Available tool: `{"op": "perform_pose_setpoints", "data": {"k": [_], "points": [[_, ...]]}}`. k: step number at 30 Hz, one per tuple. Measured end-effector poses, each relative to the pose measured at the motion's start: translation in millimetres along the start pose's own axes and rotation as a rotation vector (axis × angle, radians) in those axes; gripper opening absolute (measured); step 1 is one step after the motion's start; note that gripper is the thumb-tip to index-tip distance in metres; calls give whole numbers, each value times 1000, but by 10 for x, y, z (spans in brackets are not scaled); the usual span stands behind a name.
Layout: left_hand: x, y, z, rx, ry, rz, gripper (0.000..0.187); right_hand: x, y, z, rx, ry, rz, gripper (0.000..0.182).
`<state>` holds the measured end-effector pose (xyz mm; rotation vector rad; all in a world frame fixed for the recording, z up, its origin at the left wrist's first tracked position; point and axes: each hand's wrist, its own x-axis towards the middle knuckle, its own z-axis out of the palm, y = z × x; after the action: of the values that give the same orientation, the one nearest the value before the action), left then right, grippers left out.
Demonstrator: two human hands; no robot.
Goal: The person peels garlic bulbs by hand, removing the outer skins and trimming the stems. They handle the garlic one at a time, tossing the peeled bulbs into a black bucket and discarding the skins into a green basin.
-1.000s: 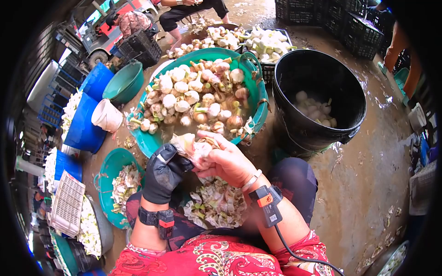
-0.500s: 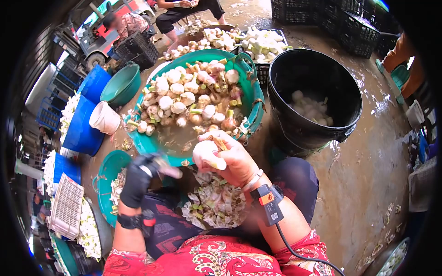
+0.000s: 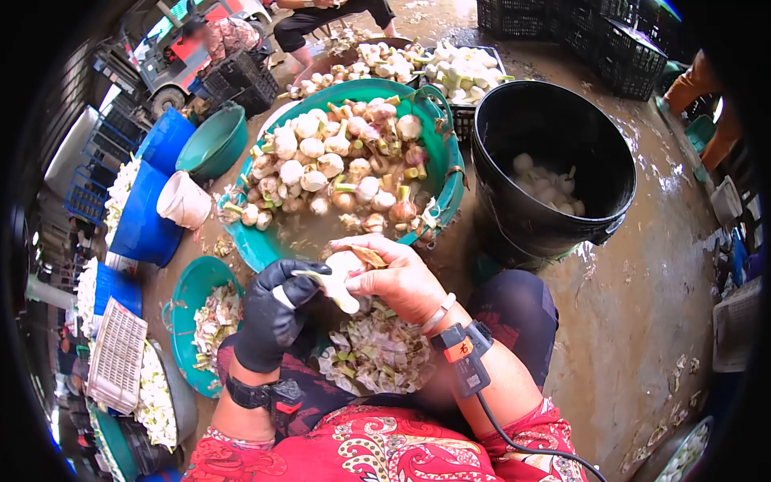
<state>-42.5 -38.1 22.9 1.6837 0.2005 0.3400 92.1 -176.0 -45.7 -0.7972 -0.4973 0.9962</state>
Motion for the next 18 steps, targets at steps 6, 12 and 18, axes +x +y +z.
{"op": "perform_pose_setpoints", "data": {"k": [6,12,18], "points": [[36,-216,-112,-948,127,-296,21,-30,-48,96,243,-176,-64,57],[-56,-221,-766,-894,328,-212,30,-84,-193,41,448,-241,6,61],[-336,-303,-249,-40,34,-421,50,4,-47,51,60,23,-79,49]]}}
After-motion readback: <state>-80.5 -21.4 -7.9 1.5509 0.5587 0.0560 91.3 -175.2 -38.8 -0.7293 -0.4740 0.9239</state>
